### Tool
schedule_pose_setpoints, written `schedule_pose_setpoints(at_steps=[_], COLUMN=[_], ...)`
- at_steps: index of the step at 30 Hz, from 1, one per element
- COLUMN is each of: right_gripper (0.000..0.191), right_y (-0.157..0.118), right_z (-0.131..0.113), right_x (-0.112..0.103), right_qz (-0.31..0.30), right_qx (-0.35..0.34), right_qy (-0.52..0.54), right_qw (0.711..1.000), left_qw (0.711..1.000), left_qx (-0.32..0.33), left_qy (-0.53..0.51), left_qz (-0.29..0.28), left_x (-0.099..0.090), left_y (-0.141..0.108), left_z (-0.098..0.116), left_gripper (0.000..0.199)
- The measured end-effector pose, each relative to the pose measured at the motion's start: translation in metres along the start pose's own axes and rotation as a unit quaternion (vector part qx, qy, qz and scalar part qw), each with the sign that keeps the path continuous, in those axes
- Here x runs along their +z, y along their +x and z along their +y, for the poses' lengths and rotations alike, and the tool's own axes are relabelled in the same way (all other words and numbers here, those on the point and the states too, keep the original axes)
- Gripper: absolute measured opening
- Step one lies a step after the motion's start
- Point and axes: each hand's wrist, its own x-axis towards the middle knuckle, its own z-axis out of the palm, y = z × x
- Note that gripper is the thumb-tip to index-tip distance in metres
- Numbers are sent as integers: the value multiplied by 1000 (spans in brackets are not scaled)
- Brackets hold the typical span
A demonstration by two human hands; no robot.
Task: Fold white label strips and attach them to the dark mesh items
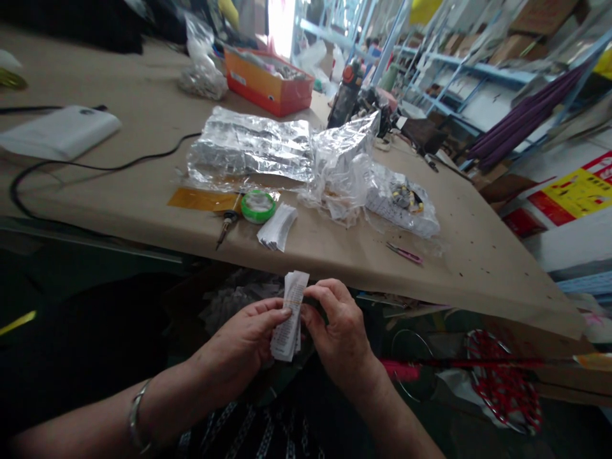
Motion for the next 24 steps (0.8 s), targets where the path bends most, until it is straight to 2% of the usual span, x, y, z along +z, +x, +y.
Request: schedule_pose_setpoints(at_steps=[4, 9, 17, 24], right_gripper=[7, 11, 20, 20], right_y=[2, 6, 6, 6], right_z=[1, -2, -11, -14], right_x=[5, 8, 9, 7], right_qz=[-9, -44, -57, -55], right_qx=[-34, -51, -39, -34], right_qy=[-42, -128, -161, -170], right_qw=[998, 990, 984, 983], left_qw=[1000, 999, 1000, 999], left_qx=[8, 32, 17, -3], left_qy=[9, 13, -2, -32], left_qz=[2, -18, -14, -23], left_x=[-3, -7, -9, -5], left_y=[0, 4, 2, 1], left_z=[-1, -6, -6, -4], left_gripper=[21, 21, 20, 22])
